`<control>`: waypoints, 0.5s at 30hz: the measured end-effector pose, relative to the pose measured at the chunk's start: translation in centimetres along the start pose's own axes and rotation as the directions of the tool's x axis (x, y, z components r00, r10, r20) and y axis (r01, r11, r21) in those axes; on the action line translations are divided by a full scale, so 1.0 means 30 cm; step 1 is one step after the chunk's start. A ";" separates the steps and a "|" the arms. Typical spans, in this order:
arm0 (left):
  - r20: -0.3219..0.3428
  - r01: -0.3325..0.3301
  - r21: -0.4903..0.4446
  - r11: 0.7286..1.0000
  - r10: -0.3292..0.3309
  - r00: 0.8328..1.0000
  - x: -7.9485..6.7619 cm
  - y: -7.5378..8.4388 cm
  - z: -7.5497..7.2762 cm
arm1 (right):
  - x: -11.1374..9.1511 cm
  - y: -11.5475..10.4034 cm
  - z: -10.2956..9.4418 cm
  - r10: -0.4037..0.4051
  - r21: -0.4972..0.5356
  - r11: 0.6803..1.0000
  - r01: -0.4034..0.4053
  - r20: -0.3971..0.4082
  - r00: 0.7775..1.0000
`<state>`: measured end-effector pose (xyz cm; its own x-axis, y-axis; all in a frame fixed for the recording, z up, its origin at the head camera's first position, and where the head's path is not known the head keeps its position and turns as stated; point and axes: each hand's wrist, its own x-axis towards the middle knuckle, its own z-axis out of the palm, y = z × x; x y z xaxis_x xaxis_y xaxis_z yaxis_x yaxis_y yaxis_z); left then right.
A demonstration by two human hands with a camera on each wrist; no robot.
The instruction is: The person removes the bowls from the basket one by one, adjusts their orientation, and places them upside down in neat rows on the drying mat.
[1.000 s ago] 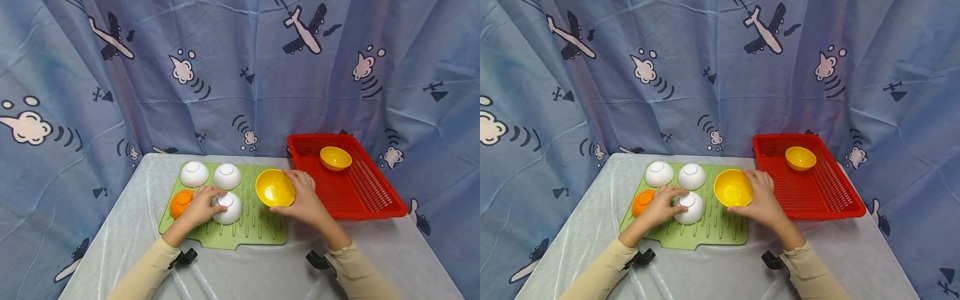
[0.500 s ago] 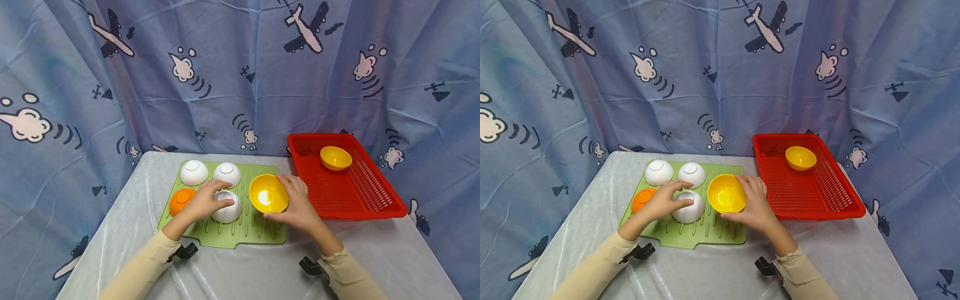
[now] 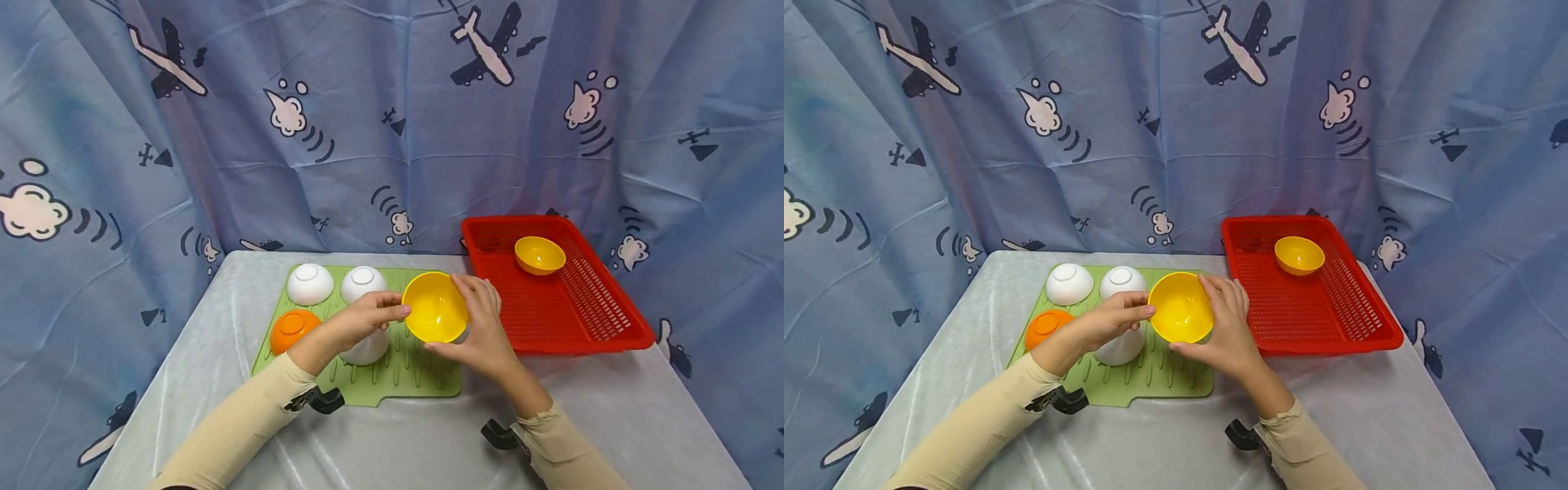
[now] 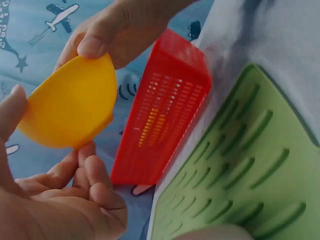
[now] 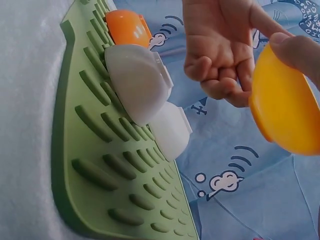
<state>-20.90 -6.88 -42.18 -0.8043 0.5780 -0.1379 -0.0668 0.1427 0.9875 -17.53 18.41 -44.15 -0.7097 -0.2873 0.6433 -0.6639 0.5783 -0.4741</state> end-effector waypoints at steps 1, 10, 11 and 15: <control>0.004 -0.008 -0.036 0.999 0.008 1.000 0.002 0.003 0.001 | 0.002 -0.002 0.001 -0.004 -0.008 1.000 0.004 -0.005 1.000; -0.123 -0.170 0.239 0.956 0.203 0.971 -0.001 0.053 -0.033 | 0.059 -0.048 -0.070 0.167 0.016 0.985 -0.171 0.145 0.975; -0.130 -0.194 0.325 0.926 0.247 0.960 -0.001 0.065 -0.040 | 0.079 -0.047 -0.088 0.214 0.027 0.975 -0.222 0.179 0.960; -0.074 -0.278 0.603 0.748 0.399 0.914 0.003 0.117 -0.072 | 0.174 -0.016 -0.141 0.336 0.051 0.925 -0.377 0.357 0.872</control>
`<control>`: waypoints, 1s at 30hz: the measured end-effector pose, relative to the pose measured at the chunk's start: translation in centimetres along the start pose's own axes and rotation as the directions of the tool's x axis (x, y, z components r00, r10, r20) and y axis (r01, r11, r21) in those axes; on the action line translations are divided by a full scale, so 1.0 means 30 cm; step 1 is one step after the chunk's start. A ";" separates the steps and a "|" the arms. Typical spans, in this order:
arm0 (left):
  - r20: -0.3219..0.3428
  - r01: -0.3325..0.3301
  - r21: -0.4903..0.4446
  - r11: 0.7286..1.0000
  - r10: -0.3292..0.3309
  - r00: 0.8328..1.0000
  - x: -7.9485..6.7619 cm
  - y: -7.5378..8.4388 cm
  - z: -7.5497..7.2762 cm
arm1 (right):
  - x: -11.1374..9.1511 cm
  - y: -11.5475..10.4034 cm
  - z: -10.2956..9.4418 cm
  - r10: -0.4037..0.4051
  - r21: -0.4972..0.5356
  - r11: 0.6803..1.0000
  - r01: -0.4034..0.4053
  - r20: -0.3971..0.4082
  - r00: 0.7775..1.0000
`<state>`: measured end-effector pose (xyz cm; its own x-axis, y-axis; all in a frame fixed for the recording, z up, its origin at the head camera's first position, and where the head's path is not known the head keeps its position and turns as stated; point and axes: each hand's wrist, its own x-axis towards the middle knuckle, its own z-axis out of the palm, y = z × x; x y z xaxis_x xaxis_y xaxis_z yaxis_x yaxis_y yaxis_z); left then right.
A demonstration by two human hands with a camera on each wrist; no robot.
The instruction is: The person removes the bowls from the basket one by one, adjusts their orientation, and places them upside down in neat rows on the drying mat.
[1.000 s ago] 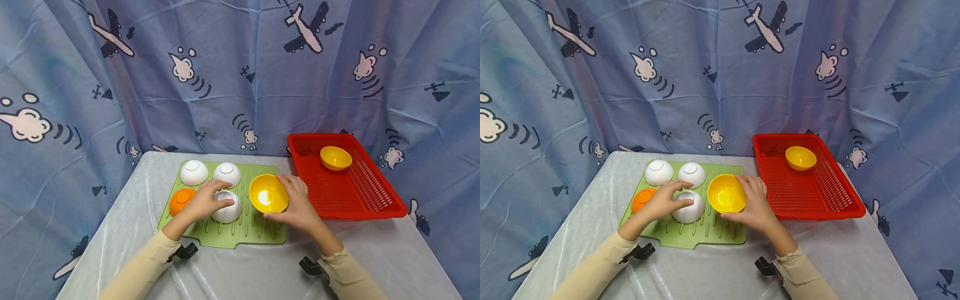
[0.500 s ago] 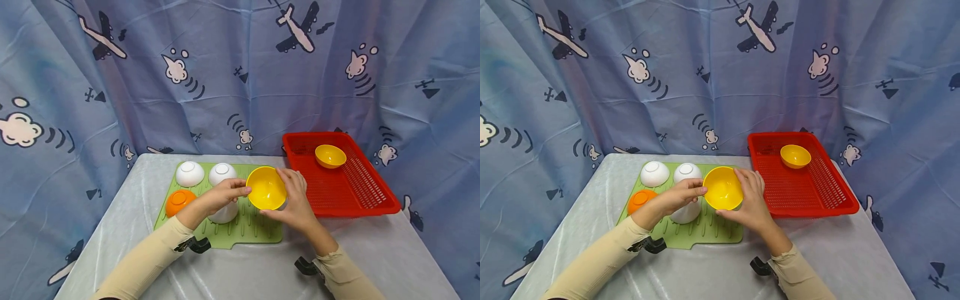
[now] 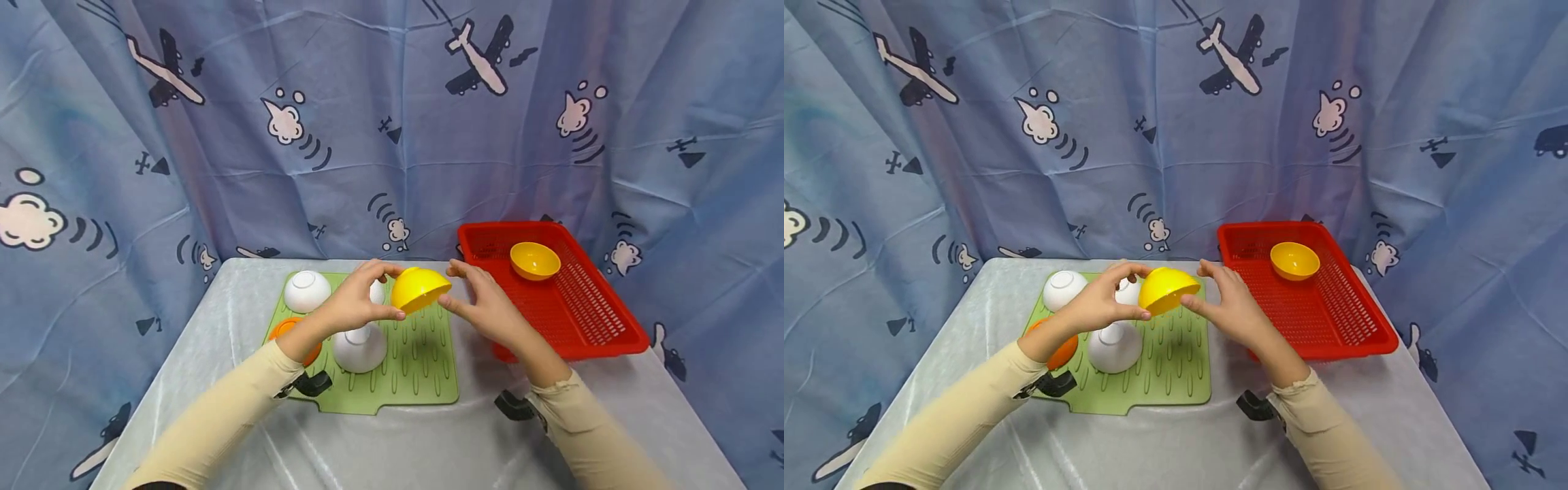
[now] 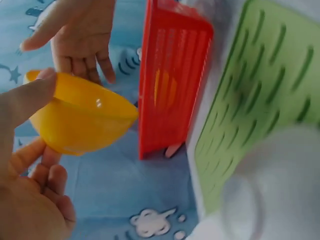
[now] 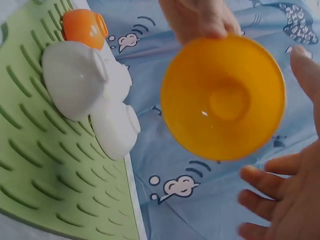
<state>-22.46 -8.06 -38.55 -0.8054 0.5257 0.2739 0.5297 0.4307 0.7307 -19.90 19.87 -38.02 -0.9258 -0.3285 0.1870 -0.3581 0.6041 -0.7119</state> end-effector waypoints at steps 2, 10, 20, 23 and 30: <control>0.004 -0.068 0.093 0.993 0.068 0.998 0.014 0.004 -0.022 | 0.042 0.010 -0.026 0.032 0.046 0.998 -0.037 0.101 0.994; 0.049 -0.234 0.264 0.936 0.230 0.972 0.052 0.004 -0.073 | 0.138 0.071 -0.043 0.023 0.239 0.964 -0.115 0.357 0.934; 0.058 -0.170 0.301 0.939 0.159 0.986 0.121 -0.012 -0.127 | 0.181 0.050 -0.022 0.095 0.279 0.946 -0.163 0.243 0.966; 0.077 -0.001 0.268 0.963 -0.020 0.997 0.156 -0.037 -0.142 | 0.191 0.061 0.010 0.112 0.320 0.935 -0.155 0.150 0.982; 0.240 0.134 0.144 0.980 -0.166 0.957 0.241 -0.099 -0.164 | 0.221 0.097 0.093 0.123 0.314 0.943 -0.110 -0.021 0.992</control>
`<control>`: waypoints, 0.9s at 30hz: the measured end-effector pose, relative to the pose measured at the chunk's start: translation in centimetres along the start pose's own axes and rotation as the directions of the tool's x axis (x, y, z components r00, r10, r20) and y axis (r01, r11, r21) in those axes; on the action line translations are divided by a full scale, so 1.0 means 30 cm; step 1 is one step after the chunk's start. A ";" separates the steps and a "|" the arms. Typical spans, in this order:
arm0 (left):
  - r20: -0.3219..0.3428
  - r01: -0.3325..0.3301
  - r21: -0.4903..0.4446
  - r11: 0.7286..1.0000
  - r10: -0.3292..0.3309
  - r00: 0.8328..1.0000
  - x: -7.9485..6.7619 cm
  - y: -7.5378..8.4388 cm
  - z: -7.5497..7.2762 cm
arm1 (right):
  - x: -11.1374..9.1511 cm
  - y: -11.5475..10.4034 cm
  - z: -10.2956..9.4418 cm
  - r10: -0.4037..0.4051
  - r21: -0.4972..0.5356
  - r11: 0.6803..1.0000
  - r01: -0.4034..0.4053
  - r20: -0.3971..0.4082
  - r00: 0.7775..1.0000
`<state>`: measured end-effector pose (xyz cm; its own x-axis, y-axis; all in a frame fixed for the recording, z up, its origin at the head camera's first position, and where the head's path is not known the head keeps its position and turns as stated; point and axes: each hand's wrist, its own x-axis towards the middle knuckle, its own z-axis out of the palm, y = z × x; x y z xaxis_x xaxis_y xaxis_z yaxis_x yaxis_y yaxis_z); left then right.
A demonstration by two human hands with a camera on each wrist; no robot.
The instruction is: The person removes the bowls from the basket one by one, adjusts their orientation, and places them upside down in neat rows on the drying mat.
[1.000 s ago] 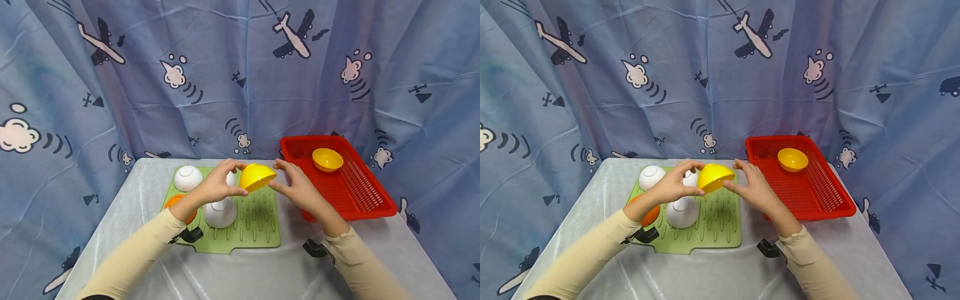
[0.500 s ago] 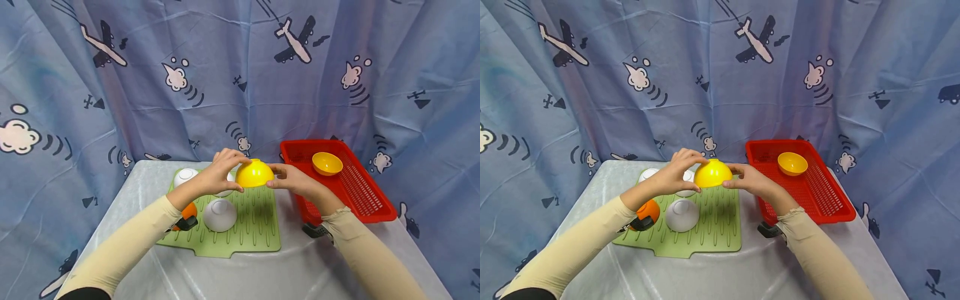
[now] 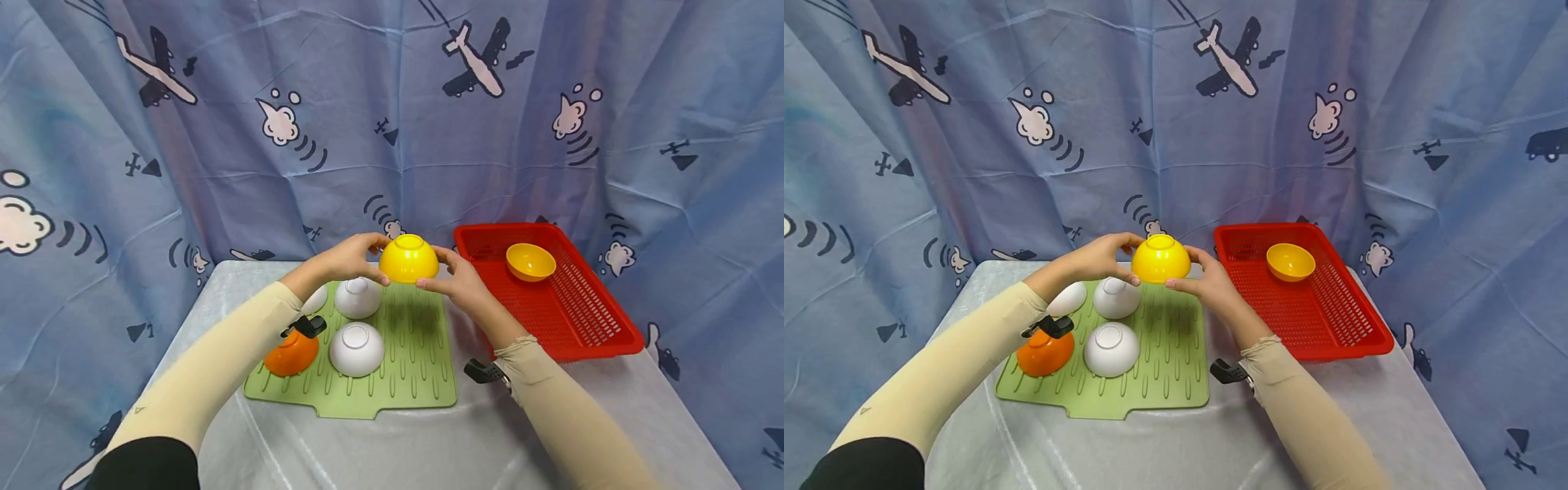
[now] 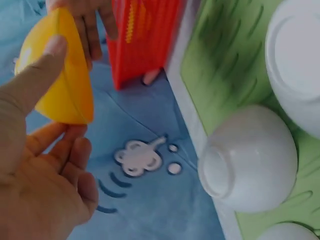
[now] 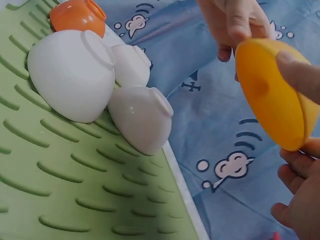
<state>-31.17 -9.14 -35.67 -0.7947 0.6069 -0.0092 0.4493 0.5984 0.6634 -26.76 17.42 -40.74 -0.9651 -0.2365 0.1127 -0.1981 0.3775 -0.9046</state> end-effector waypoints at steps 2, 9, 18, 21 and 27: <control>0.029 0.002 -0.024 1.000 -0.001 1.000 0.031 -0.020 0.000 | 0.012 0.019 0.013 0.009 -0.007 1.000 -0.009 -0.026 1.000; 0.087 0.000 -0.057 0.998 0.005 0.996 0.143 -0.108 0.017 | 0.056 0.047 0.077 0.121 -0.010 0.992 -0.123 -0.111 0.986; 0.142 0.062 0.025 0.998 -0.065 0.988 0.203 -0.208 0.084 | 0.068 0.151 0.190 0.149 -0.113 0.977 -0.180 -0.242 0.959; 0.162 0.043 0.060 0.997 -0.052 0.985 0.232 -0.204 0.115 | 0.053 0.198 0.181 0.152 -0.138 0.971 -0.193 -0.260 0.953; 0.217 0.038 0.131 0.991 -0.066 0.974 0.285 -0.209 0.159 | 0.034 0.253 0.159 0.193 -0.166 0.957 -0.239 -0.254 0.948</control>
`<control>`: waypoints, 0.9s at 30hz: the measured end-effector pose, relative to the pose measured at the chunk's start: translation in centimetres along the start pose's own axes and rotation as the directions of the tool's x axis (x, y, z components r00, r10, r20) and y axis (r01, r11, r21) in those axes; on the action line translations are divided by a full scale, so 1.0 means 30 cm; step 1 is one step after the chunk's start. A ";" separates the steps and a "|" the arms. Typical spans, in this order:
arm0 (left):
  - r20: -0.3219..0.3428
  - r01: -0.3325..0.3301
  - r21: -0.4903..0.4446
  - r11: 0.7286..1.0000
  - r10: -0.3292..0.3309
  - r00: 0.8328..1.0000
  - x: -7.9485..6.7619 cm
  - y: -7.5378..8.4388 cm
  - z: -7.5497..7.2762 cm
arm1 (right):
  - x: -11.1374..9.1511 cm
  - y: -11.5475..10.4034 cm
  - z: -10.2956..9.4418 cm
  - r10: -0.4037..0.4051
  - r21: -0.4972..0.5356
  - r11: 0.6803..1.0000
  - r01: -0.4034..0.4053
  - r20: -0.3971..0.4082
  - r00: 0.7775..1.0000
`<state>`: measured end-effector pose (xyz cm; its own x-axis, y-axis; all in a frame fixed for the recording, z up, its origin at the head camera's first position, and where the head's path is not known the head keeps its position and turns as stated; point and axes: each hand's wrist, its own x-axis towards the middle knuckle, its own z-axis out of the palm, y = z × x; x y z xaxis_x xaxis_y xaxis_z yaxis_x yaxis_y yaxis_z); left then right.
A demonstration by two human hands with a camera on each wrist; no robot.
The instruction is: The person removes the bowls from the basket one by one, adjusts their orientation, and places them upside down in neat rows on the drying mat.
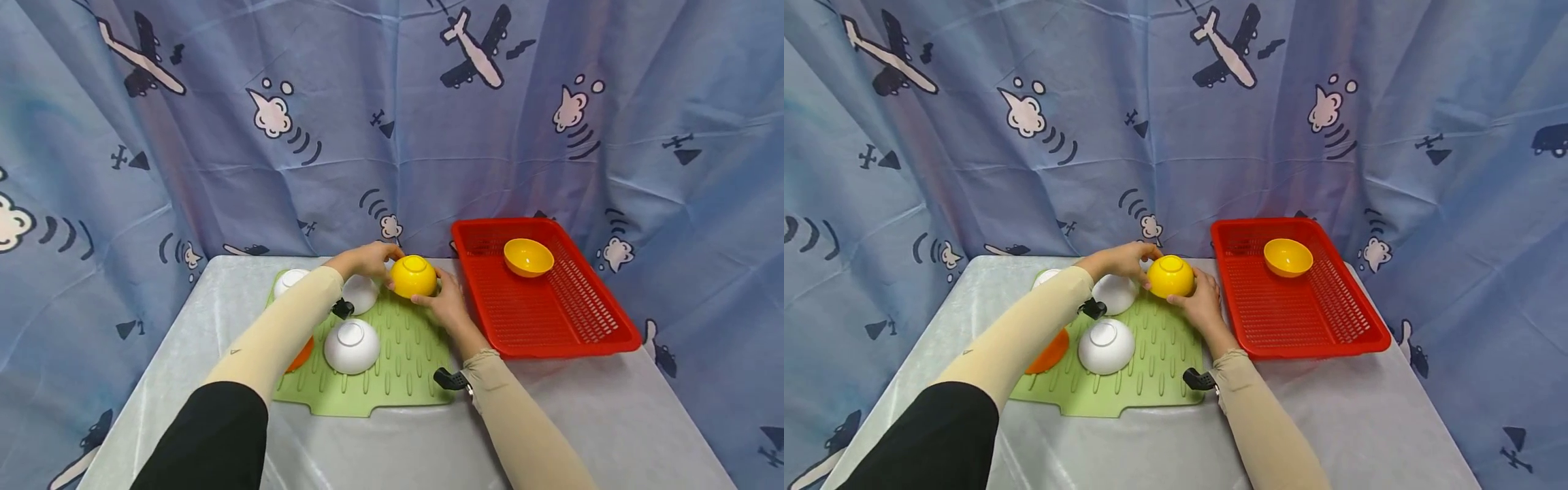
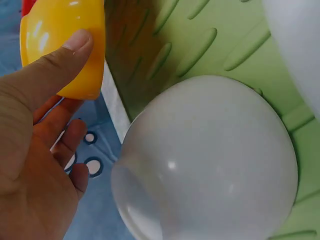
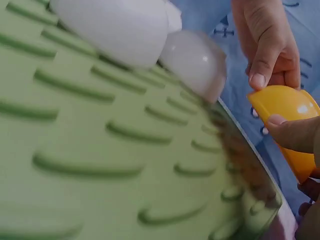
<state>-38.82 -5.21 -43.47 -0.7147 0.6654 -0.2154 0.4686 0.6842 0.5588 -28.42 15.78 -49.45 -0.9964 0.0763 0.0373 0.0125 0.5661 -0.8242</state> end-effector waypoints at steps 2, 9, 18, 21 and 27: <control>0.012 0.022 0.033 0.999 -0.022 1.000 0.010 -0.002 0.006 | 0.002 0.012 0.001 0.000 -0.033 0.999 0.001 0.017 1.000; 0.012 0.083 0.131 0.988 -0.085 0.996 0.025 0.010 0.029 | 0.009 0.045 0.004 -0.037 -0.110 0.993 0.042 0.048 0.998; -0.001 0.129 0.184 0.975 -0.131 0.991 0.027 0.023 0.056 | 0.013 0.072 0.008 -0.047 -0.220 0.974 0.061 0.070 0.996; 0.015 0.118 0.195 0.974 -0.123 0.992 0.029 0.036 0.047 | 0.012 0.075 0.008 -0.045 -0.235 0.970 0.060 0.069 0.997; 0.020 -0.015 0.132 0.991 0.012 1.000 0.051 0.081 0.024 | 0.004 0.075 -0.002 -0.049 -0.235 0.970 0.065 0.073 0.996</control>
<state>-38.40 -2.33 -43.01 -0.6984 0.6795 -0.2248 0.5436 0.7079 0.4509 -28.52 17.12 -51.28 -0.9993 -0.0117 0.0357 -0.0324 0.7468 -0.6643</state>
